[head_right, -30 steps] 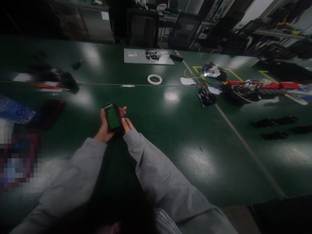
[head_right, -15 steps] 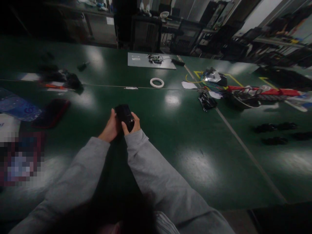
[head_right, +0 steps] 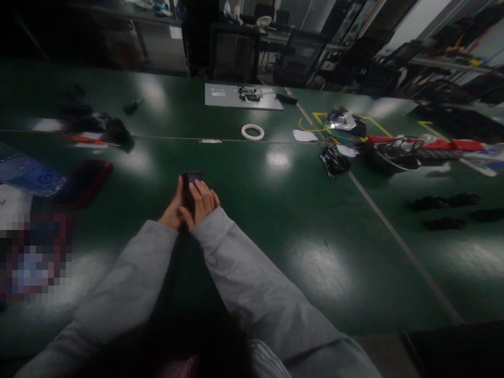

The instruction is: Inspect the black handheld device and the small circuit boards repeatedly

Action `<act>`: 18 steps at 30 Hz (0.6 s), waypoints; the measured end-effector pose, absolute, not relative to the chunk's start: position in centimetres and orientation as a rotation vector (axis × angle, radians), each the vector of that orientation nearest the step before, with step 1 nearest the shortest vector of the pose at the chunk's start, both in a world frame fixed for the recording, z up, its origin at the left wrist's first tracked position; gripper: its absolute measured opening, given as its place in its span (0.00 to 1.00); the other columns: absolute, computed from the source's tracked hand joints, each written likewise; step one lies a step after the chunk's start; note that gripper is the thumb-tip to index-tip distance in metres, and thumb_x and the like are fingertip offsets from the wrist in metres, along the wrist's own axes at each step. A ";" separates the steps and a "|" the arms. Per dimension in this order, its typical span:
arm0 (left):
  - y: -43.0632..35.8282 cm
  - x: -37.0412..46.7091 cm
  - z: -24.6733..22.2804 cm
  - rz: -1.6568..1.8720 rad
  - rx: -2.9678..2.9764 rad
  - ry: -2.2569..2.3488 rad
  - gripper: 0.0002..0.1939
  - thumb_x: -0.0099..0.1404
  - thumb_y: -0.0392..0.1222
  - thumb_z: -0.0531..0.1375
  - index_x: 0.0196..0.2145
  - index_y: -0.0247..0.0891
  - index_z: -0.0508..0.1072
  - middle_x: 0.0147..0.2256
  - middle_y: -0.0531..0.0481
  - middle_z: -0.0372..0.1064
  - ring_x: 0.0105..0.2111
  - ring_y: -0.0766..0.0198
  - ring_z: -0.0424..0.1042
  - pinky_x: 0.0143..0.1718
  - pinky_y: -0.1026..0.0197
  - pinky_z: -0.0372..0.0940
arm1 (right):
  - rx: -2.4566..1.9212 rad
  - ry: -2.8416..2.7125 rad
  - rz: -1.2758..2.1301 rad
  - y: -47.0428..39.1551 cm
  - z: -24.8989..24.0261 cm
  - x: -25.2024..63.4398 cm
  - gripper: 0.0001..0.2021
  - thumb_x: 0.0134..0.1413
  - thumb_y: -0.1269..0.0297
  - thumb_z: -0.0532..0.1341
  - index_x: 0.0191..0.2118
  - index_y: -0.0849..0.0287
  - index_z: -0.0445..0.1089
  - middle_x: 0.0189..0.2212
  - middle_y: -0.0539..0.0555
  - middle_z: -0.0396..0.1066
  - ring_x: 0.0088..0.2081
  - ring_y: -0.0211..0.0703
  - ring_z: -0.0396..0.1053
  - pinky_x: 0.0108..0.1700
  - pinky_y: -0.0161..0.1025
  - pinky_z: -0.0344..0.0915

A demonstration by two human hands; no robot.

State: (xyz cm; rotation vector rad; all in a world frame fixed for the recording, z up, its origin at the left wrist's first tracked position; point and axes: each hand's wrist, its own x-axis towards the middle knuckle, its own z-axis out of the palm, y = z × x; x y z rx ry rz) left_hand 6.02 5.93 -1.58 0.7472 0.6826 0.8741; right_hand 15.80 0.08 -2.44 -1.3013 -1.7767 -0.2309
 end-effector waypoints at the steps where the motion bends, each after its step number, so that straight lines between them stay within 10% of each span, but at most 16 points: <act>1: 5.9 6.1 -1.5 0.884 0.698 0.691 0.43 0.58 0.77 0.49 0.54 0.38 0.71 0.43 0.41 0.76 0.44 0.56 0.76 0.50 0.53 0.69 | -1.310 -1.813 -0.218 0.3 -2.7 15.7 0.32 0.62 0.53 0.55 0.67 0.57 0.47 0.63 0.61 0.58 0.65 0.50 0.56 0.65 0.51 0.54; 18: 5.8 6.4 -0.4 0.948 0.361 0.723 0.39 0.66 0.68 0.49 0.61 0.34 0.66 0.44 0.40 0.77 0.46 0.55 0.76 0.51 0.55 0.68 | -1.321 -1.686 -0.182 0.6 -2.9 16.1 0.41 0.59 0.48 0.57 0.69 0.60 0.36 0.64 0.67 0.47 0.66 0.56 0.50 0.63 0.58 0.60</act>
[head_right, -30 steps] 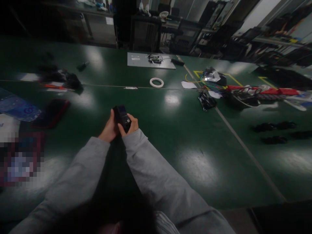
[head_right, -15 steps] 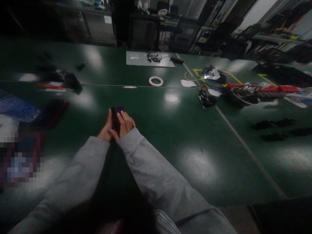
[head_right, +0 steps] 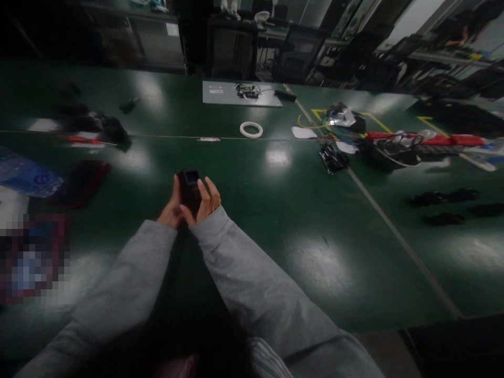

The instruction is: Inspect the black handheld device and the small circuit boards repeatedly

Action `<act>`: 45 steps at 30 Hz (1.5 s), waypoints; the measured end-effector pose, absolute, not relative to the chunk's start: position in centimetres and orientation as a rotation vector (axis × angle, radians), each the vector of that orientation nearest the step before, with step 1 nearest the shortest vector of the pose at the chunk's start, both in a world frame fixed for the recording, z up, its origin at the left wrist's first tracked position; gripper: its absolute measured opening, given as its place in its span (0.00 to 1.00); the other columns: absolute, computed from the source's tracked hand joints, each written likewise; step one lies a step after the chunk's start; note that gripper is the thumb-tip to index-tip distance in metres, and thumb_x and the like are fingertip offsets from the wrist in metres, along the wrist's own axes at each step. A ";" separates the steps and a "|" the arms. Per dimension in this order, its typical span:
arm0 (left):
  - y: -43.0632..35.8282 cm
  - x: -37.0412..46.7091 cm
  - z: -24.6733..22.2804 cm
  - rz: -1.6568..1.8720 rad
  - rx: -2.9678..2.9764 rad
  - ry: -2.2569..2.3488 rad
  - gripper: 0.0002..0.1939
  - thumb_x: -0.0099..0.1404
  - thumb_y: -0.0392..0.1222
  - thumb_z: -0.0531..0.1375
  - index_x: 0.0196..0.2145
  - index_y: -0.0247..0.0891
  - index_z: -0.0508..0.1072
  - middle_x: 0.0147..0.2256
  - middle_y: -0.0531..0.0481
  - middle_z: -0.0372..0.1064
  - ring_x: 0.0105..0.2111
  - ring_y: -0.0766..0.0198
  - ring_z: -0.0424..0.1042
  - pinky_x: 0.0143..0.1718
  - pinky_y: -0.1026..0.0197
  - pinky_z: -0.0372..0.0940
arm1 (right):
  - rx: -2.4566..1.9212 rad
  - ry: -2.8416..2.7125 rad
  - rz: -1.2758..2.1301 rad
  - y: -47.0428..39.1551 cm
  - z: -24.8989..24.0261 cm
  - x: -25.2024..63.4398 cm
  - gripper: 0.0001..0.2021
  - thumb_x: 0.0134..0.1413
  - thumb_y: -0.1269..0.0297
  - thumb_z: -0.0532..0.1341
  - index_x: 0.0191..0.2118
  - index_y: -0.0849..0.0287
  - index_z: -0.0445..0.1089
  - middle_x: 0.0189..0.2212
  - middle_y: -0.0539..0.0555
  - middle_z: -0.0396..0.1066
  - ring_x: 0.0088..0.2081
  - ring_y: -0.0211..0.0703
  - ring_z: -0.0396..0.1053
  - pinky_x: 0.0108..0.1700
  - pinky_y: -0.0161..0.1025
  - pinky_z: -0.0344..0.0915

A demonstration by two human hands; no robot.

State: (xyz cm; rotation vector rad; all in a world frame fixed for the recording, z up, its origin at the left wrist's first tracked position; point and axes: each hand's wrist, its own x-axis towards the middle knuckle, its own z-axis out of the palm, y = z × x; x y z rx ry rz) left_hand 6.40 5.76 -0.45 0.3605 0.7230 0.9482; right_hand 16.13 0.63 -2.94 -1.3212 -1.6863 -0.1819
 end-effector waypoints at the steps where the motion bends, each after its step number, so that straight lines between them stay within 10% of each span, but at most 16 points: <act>1: 5.7 6.4 -0.4 0.950 0.371 0.752 0.38 0.66 0.67 0.50 0.61 0.34 0.66 0.43 0.40 0.77 0.45 0.56 0.76 0.51 0.56 0.69 | -1.316 -1.685 -0.150 0.7 -3.1 16.2 0.42 0.59 0.48 0.58 0.69 0.61 0.37 0.63 0.67 0.49 0.65 0.56 0.53 0.62 0.57 0.62; 10: 5.9 6.7 -1.0 1.013 0.356 0.761 0.43 0.64 0.72 0.44 0.58 0.34 0.69 0.43 0.39 0.77 0.47 0.55 0.75 0.51 0.56 0.68 | -1.347 -1.654 -0.033 1.5 -4.2 16.2 0.31 0.63 0.57 0.56 0.67 0.62 0.46 0.53 0.65 0.62 0.53 0.48 0.66 0.56 0.50 0.70; 20: 6.8 5.8 -1.5 1.192 0.183 0.528 0.33 0.69 0.67 0.43 0.53 0.42 0.72 0.52 0.48 0.74 0.55 0.59 0.70 0.52 0.57 0.67 | -1.363 -1.484 -0.415 1.4 -2.3 19.4 0.27 0.63 0.61 0.55 0.65 0.58 0.52 0.55 0.64 0.57 0.56 0.48 0.62 0.56 0.50 0.67; 29: 7.0 5.3 -1.6 1.152 0.168 0.445 0.31 0.70 0.65 0.43 0.51 0.41 0.73 0.56 0.48 0.71 0.61 0.58 0.63 0.56 0.55 0.63 | -1.698 -1.671 -0.181 3.9 -6.0 21.5 0.23 0.60 0.57 0.54 0.58 0.59 0.67 0.50 0.62 0.61 0.48 0.50 0.62 0.51 0.51 0.67; 38: 6.9 5.4 -1.7 1.167 0.257 0.493 0.29 0.70 0.65 0.45 0.52 0.45 0.73 0.58 0.50 0.69 0.63 0.58 0.61 0.55 0.55 0.64 | -1.696 -1.698 -0.002 3.3 -5.7 20.7 0.32 0.50 0.68 0.61 0.63 0.58 0.60 0.53 0.65 0.53 0.53 0.55 0.57 0.54 0.58 0.65; 45: 7.0 5.4 -1.9 1.171 0.268 0.542 0.30 0.69 0.66 0.45 0.52 0.44 0.73 0.59 0.50 0.68 0.63 0.57 0.60 0.56 0.54 0.62 | -1.525 -1.379 0.161 3.9 -5.7 21.6 0.27 0.59 0.49 0.58 0.60 0.58 0.63 0.50 0.61 0.65 0.50 0.46 0.68 0.54 0.49 0.69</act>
